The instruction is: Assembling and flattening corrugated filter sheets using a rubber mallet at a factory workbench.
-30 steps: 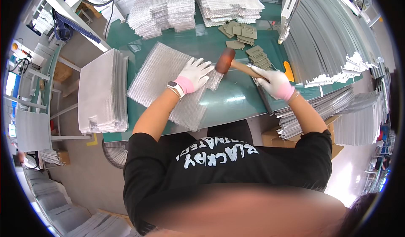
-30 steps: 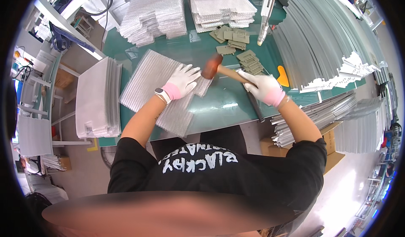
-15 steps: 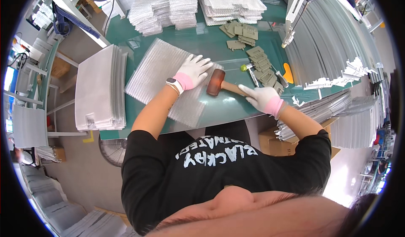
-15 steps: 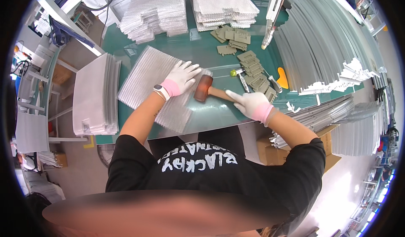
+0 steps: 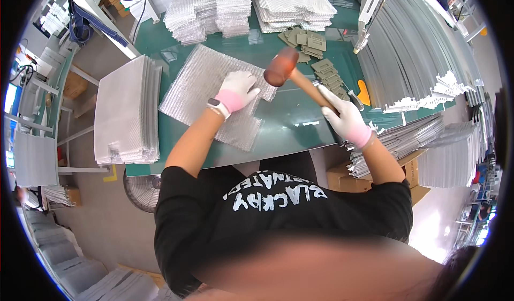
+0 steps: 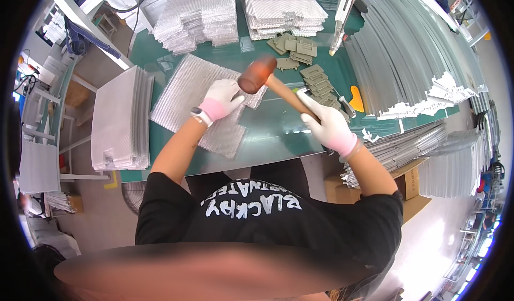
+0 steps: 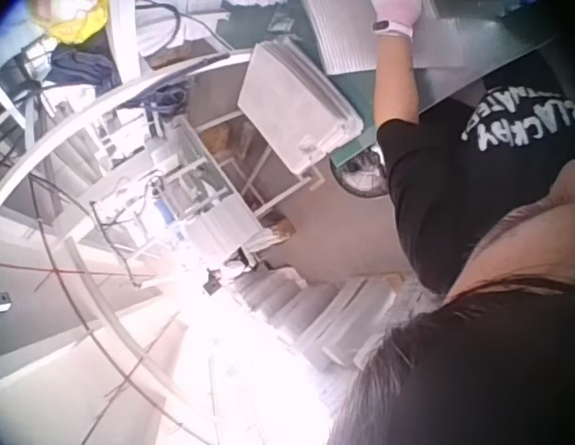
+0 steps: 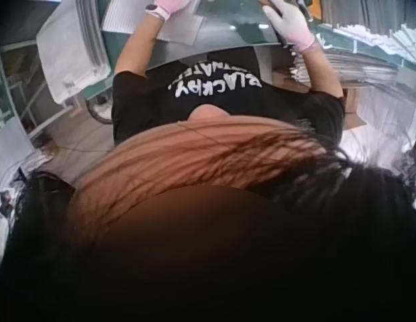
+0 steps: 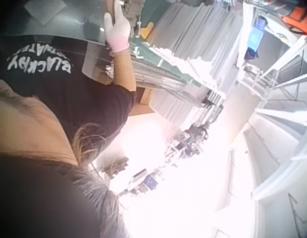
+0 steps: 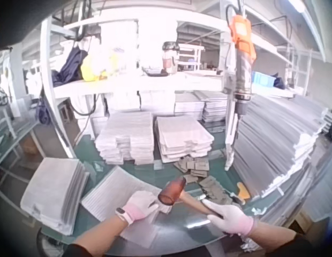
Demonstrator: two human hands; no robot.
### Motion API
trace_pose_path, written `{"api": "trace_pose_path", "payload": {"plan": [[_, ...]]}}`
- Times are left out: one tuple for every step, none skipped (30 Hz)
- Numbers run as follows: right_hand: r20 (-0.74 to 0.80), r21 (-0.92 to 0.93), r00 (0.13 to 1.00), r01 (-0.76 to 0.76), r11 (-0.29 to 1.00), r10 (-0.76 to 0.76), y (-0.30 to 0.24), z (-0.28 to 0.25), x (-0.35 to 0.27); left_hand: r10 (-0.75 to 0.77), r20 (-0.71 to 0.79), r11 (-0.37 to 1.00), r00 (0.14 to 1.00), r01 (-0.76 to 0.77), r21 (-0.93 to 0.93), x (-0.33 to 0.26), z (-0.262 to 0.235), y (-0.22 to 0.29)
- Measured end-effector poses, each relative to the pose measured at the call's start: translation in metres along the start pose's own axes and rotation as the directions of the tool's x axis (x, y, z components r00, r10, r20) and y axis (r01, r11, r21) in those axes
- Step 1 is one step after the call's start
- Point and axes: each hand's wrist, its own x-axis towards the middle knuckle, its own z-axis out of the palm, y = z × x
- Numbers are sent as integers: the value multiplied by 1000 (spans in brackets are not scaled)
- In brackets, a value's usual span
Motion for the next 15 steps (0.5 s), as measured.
{"api": "trace_pose_path", "payload": {"plan": [[-85, 17, 996, 35, 999, -33, -6, -1, -6, -24, 175, 1000, 984, 25, -3, -6, -19, 6], [-169, 31, 983, 71, 997, -65, -10, 1, -13, -25, 182, 1000, 983, 27, -7, -18, -17, 6], [-199, 63, 978, 81, 995, -68, -9, 11, -23, 8, 59, 998, 998, -12, 61, -34, -16, 8], [-252, 68, 961, 132, 989, -111, -6, 29, -35, 56, -63, 991, 996, -48, 128, -45, -14, 11], [-237, 12, 954, 190, 982, -182, 5, 55, -50, -67, 135, 995, 989, 56, 86, -47, -17, 15], [-211, -34, 942, 260, 965, -261, -2, 67, -49, -75, 139, 994, 987, 64, 87, -53, -11, 14], [108, -215, 980, 189, 958, -169, -6, 70, -48, -78, 97, 992, 992, 67, 108, -59, -2, 12], [391, -401, 921, 174, 899, -4, -12, 72, -46, -77, 56, 989, 995, 70, 129, -63, 4, 9], [356, -389, 934, 139, 911, 10, -10, 78, -48, -82, 57, 989, 995, 74, 127, -64, 4, 8], [360, -388, 933, 140, 911, 10, -7, 76, -48, -85, 61, 989, 995, 77, 126, -64, 3, 8], [282, -284, 959, 121, 951, -38, -5, 73, -48, -87, 63, 989, 994, 79, 125, -63, 3, 8], [194, -175, 978, 108, 979, -74, -5, 70, -48, -88, 63, 989, 994, 79, 124, -63, 3, 9], [-33, -58, 983, 177, 982, -179, 2, 82, -53, -95, 65, 989, 993, 87, 116, -62, 3, 9], [-33, -60, 983, 177, 982, -179, 6, 90, -55, -103, 66, 990, 993, 95, 108, -61, 3, 10], [-64, -47, 982, 176, 983, -179, 3, 93, -53, -104, 65, 990, 992, 97, 107, -60, 5, 10]]}}
